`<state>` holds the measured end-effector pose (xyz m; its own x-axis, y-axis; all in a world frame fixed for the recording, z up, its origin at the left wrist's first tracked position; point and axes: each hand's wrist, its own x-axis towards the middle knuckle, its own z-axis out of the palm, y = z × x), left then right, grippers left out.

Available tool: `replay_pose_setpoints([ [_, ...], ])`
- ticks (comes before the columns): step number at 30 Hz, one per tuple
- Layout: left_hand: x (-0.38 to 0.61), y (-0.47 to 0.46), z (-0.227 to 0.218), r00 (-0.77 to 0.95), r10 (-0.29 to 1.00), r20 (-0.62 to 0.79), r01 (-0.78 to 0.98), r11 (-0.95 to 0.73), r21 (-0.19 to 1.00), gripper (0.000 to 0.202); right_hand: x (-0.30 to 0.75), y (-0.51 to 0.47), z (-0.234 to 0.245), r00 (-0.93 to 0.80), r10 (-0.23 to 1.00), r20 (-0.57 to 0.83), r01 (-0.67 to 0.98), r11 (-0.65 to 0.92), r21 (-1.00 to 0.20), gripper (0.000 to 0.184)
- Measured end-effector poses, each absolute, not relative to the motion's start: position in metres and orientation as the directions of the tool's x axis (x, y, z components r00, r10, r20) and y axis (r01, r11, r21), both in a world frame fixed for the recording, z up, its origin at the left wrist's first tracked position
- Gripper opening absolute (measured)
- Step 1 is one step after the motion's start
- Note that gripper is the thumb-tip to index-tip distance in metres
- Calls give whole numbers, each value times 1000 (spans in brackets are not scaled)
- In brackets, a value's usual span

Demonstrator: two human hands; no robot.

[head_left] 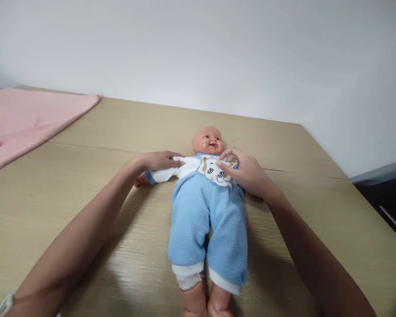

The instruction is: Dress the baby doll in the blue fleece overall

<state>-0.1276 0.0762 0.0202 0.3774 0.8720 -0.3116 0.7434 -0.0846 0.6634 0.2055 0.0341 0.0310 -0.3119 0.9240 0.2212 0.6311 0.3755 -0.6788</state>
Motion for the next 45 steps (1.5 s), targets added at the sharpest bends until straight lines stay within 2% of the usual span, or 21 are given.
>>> replay_pose_setpoints([
  [3, -130, 76, 25, 363, 861, -355, 824, -120, 553, 73, 222, 36, 30, -356, 910, 212, 691, 409, -596, 24],
  [6, -126, 67, 37, 242, 924, -296, 932, -136, 337, 67, 244, 29, 21, -349, 876, 333, 731, 477, -489, 29],
  [8, -116, 54, 48, 182, 972, -148, 972, -155, 179, 49, 265, 17, 11, -332, 844, 421, 763, 503, -407, 31],
  [10, -98, 37, 58, 211, 975, 72, 971, -217, 99, 38, 292, 1, 0, -329, 828, 454, 780, 509, -364, 39],
  [13, -56, 16, 66, 378, 874, 307, 882, -440, 167, 32, 332, -23, -21, -349, 851, 391, 763, 501, -408, 57],
  [16, -6, 12, 58, 602, 696, 391, 653, -711, 260, 32, 357, -38, -38, -241, 912, 332, 745, 393, -539, 60],
  [18, 23, 19, 48, 666, 651, 364, 592, -759, 272, 31, 363, -43, -43, -159, 938, 309, 716, 325, -617, 57],
  [23, 50, 39, 30, 711, 656, 251, 607, -754, 252, 22, 357, -39, -32, 4, 942, 336, 563, 276, -779, 56],
  [26, 44, 40, 29, 749, 578, 323, 514, -815, 266, 24, 348, -28, -14, 38, 937, 348, 484, 288, -827, 54],
  [30, 35, 36, 28, 768, 403, 497, 302, -913, 274, 34, 325, -6, 10, 63, 932, 356, 378, 308, -873, 57],
  [34, 26, 32, 25, 742, 276, 611, 190, -960, 204, 40, 287, 12, 24, -46, 934, 354, 280, 352, -893, 61],
  [37, 18, 28, 24, 735, 306, 605, 226, -952, 208, 43, 260, 16, 25, -225, 915, 336, 258, 388, -885, 56],
  [41, 14, 27, 26, 670, 328, 666, 201, -944, 262, 37, 242, 14, 19, -346, 871, 350, 410, 476, -778, 37],
  [43, 17, 30, 27, 607, 332, 722, 120, -937, 329, 29, 244, 12, 16, -364, 857, 365, 424, 501, -754, 32],
  [45, 21, 35, 26, 551, 385, 740, 40, -898, 438, 21, 251, 10, 14, -399, 846, 354, 389, 505, -770, 36],
])
